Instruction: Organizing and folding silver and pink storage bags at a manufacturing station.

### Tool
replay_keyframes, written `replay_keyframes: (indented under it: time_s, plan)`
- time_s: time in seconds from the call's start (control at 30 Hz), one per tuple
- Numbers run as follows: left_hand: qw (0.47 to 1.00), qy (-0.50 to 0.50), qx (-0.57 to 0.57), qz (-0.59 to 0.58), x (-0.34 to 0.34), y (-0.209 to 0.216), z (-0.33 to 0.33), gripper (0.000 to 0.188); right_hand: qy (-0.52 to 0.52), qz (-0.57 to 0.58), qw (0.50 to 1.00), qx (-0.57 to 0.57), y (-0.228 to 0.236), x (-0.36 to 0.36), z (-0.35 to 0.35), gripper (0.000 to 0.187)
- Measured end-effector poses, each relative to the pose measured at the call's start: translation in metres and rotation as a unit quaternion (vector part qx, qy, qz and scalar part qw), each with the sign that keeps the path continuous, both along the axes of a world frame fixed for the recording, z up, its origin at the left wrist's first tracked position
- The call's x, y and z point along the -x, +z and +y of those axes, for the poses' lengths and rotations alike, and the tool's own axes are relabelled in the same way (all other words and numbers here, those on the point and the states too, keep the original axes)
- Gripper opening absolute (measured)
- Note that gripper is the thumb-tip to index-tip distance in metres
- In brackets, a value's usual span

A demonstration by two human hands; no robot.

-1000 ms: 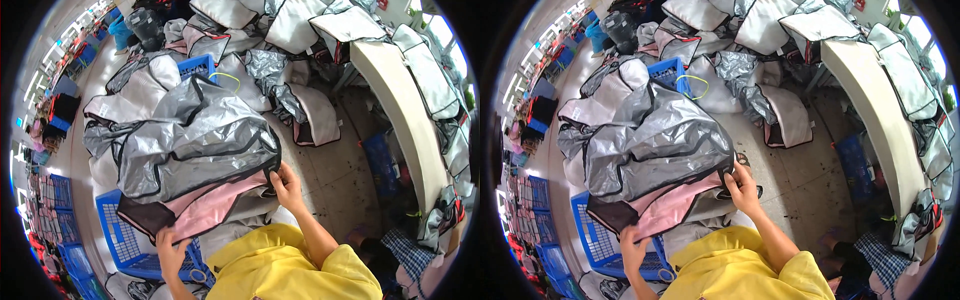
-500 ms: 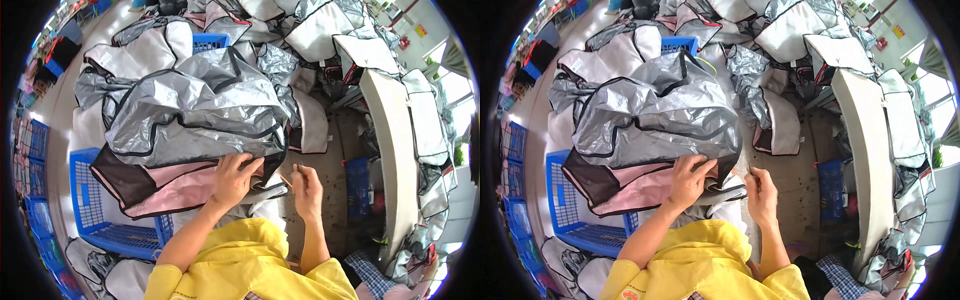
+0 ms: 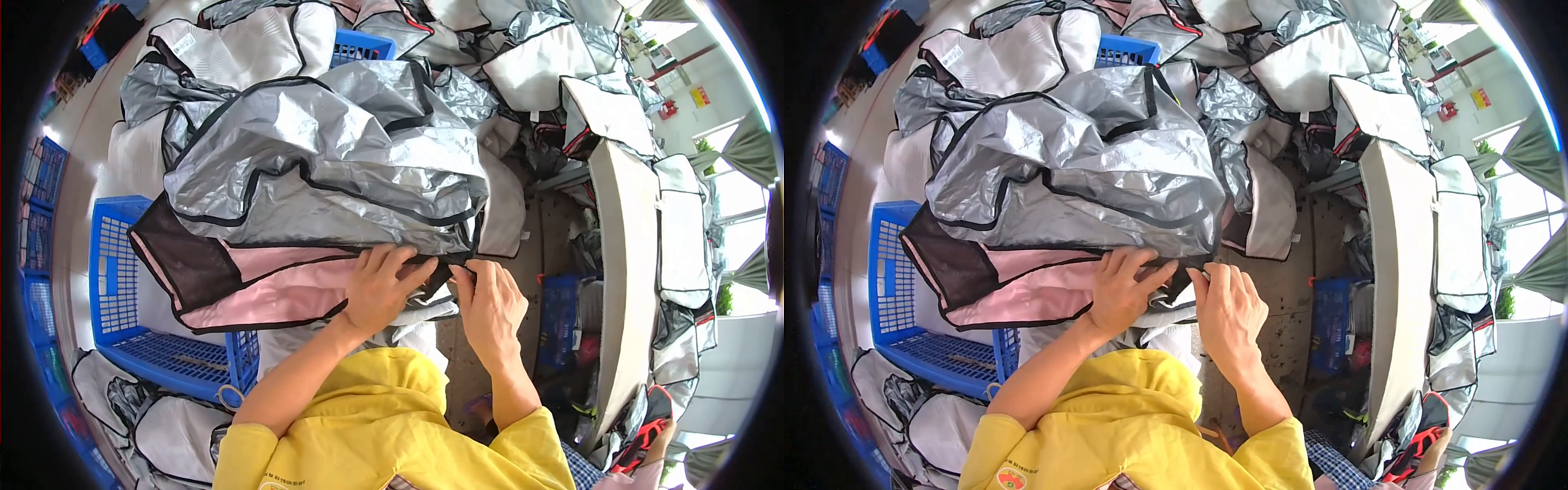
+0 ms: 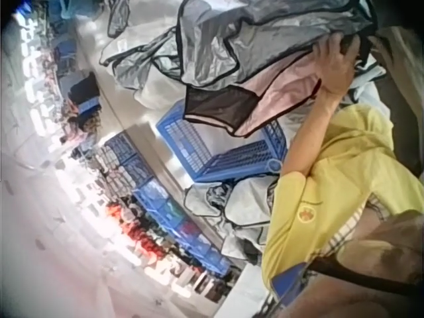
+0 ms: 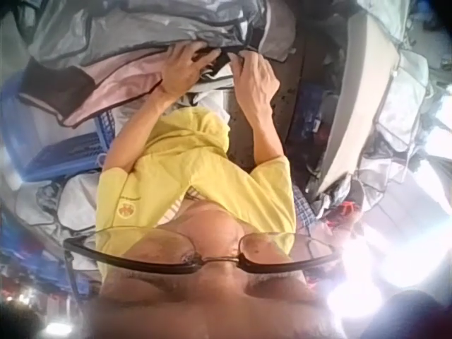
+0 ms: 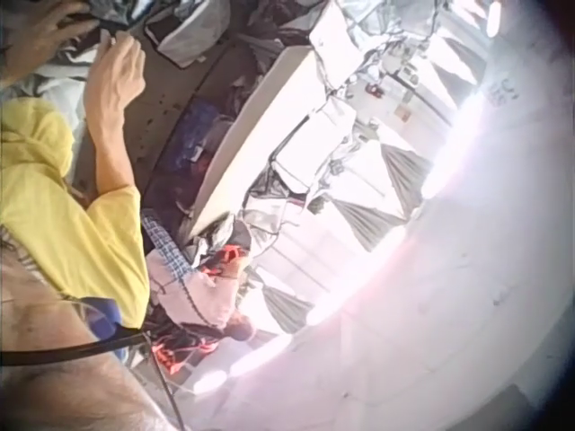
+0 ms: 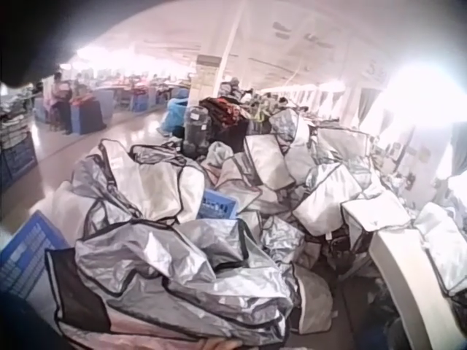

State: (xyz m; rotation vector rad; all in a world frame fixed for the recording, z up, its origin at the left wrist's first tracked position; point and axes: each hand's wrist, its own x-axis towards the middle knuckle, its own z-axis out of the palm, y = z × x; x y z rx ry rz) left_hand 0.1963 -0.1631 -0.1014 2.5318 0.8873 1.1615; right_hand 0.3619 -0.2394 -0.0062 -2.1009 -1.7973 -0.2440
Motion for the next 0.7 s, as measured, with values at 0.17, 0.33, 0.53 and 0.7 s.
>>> replay_keyframes:
  time_s: [0.17,0.33,0.53,0.7]
  plan:
    - [1.0,0.003,0.003,0.006,0.001,-0.002,-0.001,0.045,0.004,0.005,1.0,-0.001,-0.005,0.002,0.002,0.019]
    - [1.0,0.002,0.004,0.008,0.001,-0.005,-0.001,0.049,0.016,0.014,0.999,-0.027,-0.01,-0.003,-0.002,0.018]
    - [1.0,0.0,0.006,0.014,0.002,-0.004,-0.001,0.052,0.006,0.018,0.999,-0.04,-0.01,-0.001,-0.003,0.018]
    - [1.0,-0.001,0.007,0.0,0.002,-0.004,-0.001,0.052,0.011,0.024,0.999,-0.024,-0.007,-0.001,-0.002,0.017]
